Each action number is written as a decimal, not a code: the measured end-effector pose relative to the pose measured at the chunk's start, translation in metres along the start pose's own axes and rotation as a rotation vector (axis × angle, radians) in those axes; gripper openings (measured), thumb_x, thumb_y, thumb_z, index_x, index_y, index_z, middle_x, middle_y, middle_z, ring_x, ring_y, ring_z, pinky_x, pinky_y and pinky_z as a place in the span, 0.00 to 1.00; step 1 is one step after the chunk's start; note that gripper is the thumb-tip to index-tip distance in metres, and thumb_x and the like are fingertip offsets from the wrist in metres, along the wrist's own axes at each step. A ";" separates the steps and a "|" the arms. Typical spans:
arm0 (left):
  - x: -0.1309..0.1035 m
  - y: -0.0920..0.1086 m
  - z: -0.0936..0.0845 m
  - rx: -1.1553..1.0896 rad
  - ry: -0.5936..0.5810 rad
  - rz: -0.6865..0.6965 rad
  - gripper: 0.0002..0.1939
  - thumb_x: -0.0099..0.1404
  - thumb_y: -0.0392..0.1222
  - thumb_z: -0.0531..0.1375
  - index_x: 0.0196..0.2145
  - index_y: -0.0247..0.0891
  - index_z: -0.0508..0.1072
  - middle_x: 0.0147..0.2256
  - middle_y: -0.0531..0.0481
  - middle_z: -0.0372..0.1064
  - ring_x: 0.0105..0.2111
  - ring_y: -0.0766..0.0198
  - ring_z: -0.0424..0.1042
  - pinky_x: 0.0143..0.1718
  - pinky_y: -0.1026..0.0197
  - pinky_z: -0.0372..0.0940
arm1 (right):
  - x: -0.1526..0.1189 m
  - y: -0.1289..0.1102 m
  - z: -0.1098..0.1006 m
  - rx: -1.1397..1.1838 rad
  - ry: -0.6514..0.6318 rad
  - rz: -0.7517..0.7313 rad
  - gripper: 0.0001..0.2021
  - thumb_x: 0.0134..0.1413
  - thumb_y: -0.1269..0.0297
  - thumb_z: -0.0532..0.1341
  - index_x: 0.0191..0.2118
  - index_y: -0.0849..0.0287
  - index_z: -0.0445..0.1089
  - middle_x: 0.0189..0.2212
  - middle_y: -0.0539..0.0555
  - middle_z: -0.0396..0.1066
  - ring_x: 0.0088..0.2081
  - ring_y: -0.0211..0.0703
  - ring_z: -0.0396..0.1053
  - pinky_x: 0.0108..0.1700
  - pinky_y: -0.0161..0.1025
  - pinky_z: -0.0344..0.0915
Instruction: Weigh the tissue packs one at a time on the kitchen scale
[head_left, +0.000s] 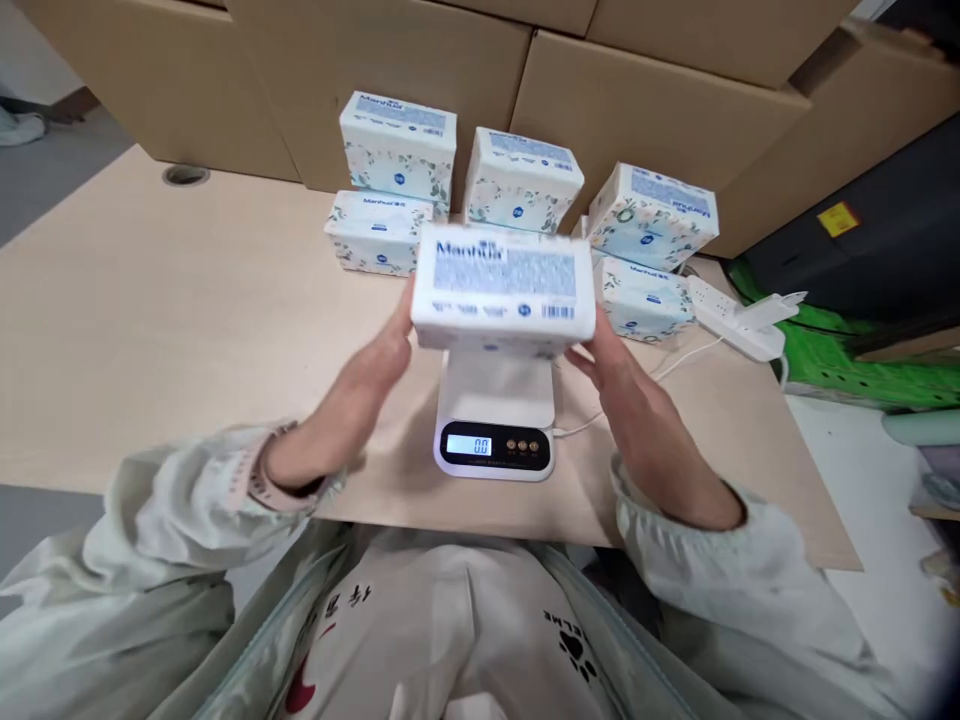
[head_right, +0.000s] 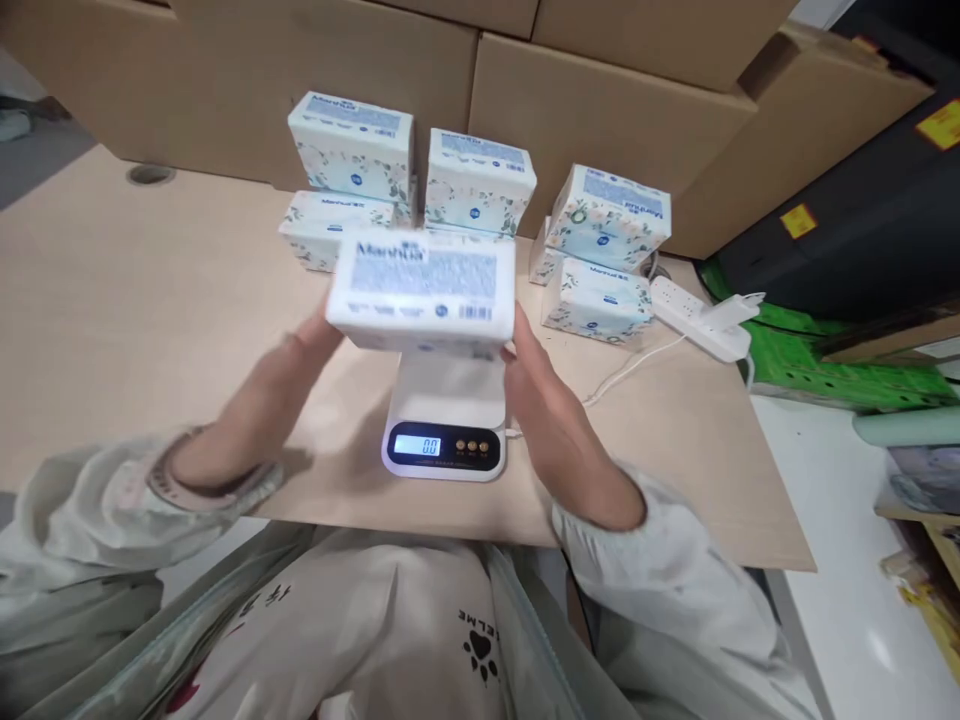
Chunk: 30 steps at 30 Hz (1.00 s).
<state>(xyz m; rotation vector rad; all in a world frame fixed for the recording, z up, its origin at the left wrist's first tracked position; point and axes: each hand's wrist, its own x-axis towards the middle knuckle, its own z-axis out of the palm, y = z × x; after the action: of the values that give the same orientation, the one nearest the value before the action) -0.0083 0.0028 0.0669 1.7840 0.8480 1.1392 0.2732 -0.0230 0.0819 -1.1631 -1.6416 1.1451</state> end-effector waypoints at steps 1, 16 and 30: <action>-0.009 -0.006 0.010 -0.038 -0.045 -0.023 0.30 0.83 0.62 0.47 0.78 0.61 0.55 0.79 0.66 0.44 0.81 0.53 0.40 0.83 0.43 0.44 | -0.016 0.011 -0.003 -0.019 0.035 0.021 0.35 0.74 0.38 0.52 0.79 0.36 0.50 0.78 0.39 0.57 0.82 0.51 0.46 0.84 0.56 0.49; -0.022 -0.071 0.023 -0.036 0.402 -0.159 0.27 0.80 0.61 0.54 0.66 0.50 0.76 0.70 0.46 0.68 0.71 0.44 0.68 0.74 0.34 0.63 | -0.038 0.101 -0.011 -0.099 0.592 -0.116 0.22 0.75 0.47 0.55 0.57 0.50 0.81 0.56 0.57 0.83 0.59 0.57 0.79 0.65 0.61 0.74; -0.019 -0.060 0.024 -0.098 0.397 -0.232 0.22 0.78 0.57 0.56 0.57 0.48 0.82 0.62 0.48 0.77 0.65 0.45 0.74 0.68 0.37 0.70 | -0.039 0.098 -0.012 -0.173 0.573 -0.112 0.21 0.74 0.50 0.55 0.53 0.49 0.84 0.52 0.55 0.84 0.58 0.58 0.79 0.63 0.61 0.75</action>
<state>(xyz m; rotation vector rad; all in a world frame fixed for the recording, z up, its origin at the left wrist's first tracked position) 0.0010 0.0048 -0.0004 1.3572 1.1755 1.3741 0.3168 -0.0412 -0.0134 -1.3370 -1.3485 0.5320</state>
